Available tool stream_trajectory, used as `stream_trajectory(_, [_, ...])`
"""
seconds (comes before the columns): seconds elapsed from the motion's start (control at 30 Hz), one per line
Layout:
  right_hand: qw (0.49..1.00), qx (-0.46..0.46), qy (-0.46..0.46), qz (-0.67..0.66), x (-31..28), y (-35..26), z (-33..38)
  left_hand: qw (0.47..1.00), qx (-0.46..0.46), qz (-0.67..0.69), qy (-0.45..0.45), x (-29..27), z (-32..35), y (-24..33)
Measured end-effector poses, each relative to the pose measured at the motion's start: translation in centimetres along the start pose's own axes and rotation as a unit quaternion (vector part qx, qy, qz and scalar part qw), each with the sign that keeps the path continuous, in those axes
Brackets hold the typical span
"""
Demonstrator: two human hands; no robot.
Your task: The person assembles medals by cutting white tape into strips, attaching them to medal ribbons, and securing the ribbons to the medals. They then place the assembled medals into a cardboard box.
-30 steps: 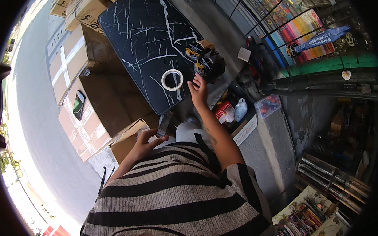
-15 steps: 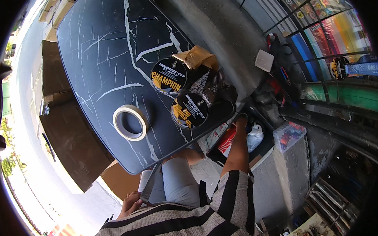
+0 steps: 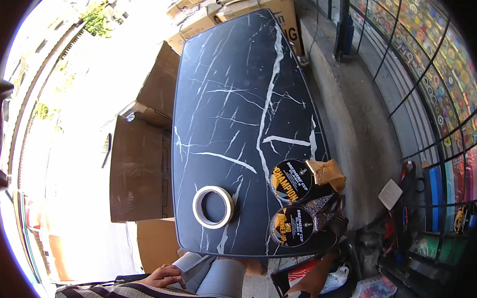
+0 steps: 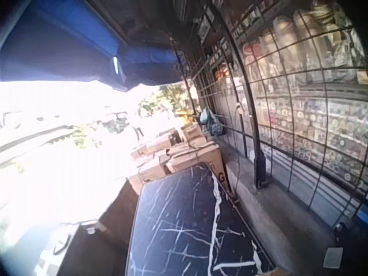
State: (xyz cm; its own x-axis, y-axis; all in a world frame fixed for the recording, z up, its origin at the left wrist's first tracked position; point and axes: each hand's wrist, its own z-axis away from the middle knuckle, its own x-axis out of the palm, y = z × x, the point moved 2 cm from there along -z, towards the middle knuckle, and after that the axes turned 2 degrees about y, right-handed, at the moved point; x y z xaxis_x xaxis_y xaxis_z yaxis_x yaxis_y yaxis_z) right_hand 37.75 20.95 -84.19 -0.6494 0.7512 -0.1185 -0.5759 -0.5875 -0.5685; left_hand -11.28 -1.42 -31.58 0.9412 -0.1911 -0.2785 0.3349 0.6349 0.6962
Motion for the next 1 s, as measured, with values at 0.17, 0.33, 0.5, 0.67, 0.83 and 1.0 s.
stream_trajectory(0.17, [0.997, -0.045, 0.035, -0.047, -3.6, -1.1, 1.5, 0.999, 0.011, 0.052, 0.007, 1.2, 1.9, 2.2])
stream_trajectory(0.33, [0.940, -0.182, 0.125, 0.262, -6.5, -6.9, 13.4, 0.996, 0.052, 0.069, -0.016, 1.2, 5.2, 7.8])
stream_trajectory(0.5, [0.965, -0.239, -0.091, 0.062, -7.3, -15.8, 39.1, 0.997, 0.067, 0.037, -0.010, 0.2, 10.5, 14.1])
stream_trajectory(0.67, [0.855, -0.341, -0.373, 0.120, -5.3, -26.0, 64.2, 0.988, 0.060, 0.132, -0.046, -1.1, 16.1, 18.2])
stream_trajectory(0.83, [0.686, -0.536, -0.479, 0.112, -3.2, -30.6, 78.9, 0.948, 0.183, 0.228, -0.122, -2.9, 19.0, 22.1])
stream_trajectory(1.0, [0.661, -0.476, -0.579, 0.047, -0.8, -31.7, 85.2, 0.919, 0.292, 0.205, -0.170, -5.4, 20.6, 26.1])
